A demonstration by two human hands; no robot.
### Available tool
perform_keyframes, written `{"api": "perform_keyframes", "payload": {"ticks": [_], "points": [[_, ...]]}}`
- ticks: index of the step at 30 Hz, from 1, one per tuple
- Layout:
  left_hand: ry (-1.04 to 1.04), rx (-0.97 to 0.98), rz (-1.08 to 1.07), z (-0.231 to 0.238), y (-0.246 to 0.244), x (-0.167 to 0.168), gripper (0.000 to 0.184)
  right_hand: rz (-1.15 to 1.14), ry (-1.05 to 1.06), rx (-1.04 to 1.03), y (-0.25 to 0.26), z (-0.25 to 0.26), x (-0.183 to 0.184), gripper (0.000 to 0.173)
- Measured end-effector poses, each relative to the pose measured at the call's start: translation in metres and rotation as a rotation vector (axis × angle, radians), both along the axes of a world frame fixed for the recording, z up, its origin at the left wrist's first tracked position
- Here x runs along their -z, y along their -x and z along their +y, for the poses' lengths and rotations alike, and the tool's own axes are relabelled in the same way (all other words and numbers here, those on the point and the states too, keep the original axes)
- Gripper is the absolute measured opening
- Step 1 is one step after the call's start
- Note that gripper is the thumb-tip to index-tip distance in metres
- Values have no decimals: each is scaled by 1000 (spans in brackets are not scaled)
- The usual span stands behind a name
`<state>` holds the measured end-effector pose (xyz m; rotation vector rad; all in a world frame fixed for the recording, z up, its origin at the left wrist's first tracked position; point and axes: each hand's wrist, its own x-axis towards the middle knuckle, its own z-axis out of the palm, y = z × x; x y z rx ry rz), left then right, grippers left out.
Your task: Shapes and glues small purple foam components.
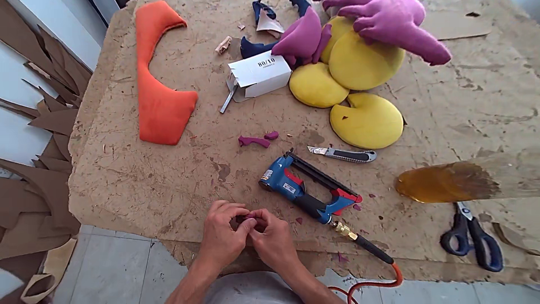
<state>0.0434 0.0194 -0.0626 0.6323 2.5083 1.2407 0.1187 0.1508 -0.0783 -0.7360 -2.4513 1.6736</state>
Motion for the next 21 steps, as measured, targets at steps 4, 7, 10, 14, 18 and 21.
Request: {"api": "perform_keyframes", "payload": {"ticks": [4, 7, 10, 14, 18, 21], "points": [[-220, -3, -226, 0, 7, -12, 10, 139, 20, -5, -6, 10, -12, 14], [-332, -42, -355, 1, 11, -18, 10, 90, 277, 31, -4, 15, -30, 16], [-378, 2, -252, 3, 8, -15, 16, 69, 286, 57, -1, 15, -40, 13], [-412, 13, -134, 8, 2, -9, 22, 76, 285, 116, -1, 12, -44, 10], [-410, 50, -96, 6, -1, -6, 20, 85, 423, 175, 1, 13, -40, 9], [-359, 57, -120, -1, -4, -6, 30, 15, 473, 192, 5, 14, -34, 10]]}}
